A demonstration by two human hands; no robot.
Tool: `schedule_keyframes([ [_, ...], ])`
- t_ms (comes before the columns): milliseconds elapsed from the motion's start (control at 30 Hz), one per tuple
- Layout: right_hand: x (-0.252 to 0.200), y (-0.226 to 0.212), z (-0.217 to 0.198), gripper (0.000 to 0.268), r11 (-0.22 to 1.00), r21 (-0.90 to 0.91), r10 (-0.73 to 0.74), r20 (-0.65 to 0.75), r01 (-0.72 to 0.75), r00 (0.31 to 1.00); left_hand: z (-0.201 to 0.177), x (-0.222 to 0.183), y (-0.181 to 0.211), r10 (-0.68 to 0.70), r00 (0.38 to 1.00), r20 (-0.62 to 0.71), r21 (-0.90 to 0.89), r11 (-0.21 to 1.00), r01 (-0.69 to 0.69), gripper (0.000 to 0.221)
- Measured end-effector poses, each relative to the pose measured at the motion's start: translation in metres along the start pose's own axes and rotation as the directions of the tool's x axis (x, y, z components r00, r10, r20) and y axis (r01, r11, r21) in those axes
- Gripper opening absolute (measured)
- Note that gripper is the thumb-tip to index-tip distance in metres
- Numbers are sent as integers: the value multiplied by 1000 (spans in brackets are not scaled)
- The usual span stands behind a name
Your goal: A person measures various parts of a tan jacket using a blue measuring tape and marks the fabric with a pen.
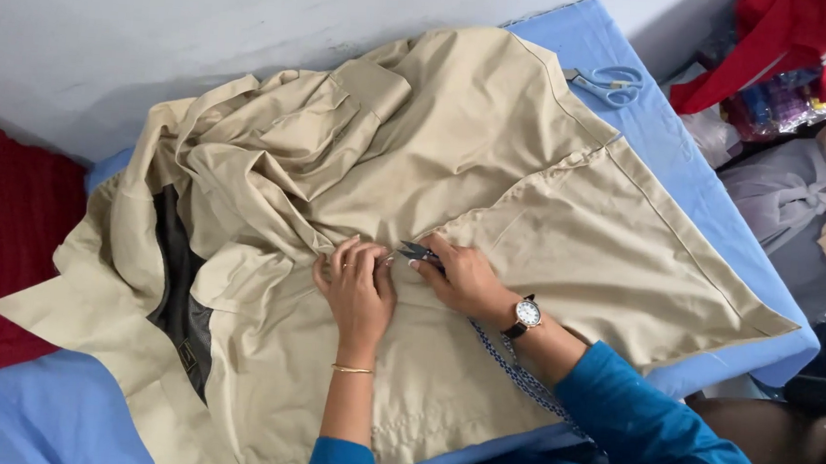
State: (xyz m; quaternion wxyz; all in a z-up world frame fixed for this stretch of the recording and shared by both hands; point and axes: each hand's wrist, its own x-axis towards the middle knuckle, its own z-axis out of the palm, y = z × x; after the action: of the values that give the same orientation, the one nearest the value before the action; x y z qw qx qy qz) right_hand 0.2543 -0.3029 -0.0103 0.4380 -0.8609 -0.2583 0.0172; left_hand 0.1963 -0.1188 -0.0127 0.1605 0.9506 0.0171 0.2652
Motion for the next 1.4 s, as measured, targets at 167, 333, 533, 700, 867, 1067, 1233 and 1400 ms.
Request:
schedule_keyframes([
  [167,4,7,-16,25,990,56,-133,5,133,991,26,0,-14,-38,997,-60,-297,955,18,12],
  [333,4,1,-21,27,945,-164,-283,28,284,959,38,0,-24,-211,975,64,-582,786,208,13],
  [533,13,-10,-17,24,906,-278,-326,19,318,945,19,7,-17,-262,950,169,-665,682,306,16],
  [700,7,3,-8,24,896,-315,-319,32,312,947,22,5,-18,-265,948,173,-673,671,311,18],
  [867,5,6,-10,23,902,-315,-298,42,296,954,24,4,-19,-252,946,204,-709,629,320,18],
  [1067,6,-1,-11,20,891,-330,-311,54,311,949,25,3,-21,-248,948,198,-737,601,310,18],
  [1233,6,1,-10,19,883,-347,-322,45,317,946,25,5,-20,-238,944,228,-759,564,326,19],
  [1400,6,3,-14,17,911,-289,-301,27,295,953,17,7,-19,-246,942,228,-772,543,329,19],
])
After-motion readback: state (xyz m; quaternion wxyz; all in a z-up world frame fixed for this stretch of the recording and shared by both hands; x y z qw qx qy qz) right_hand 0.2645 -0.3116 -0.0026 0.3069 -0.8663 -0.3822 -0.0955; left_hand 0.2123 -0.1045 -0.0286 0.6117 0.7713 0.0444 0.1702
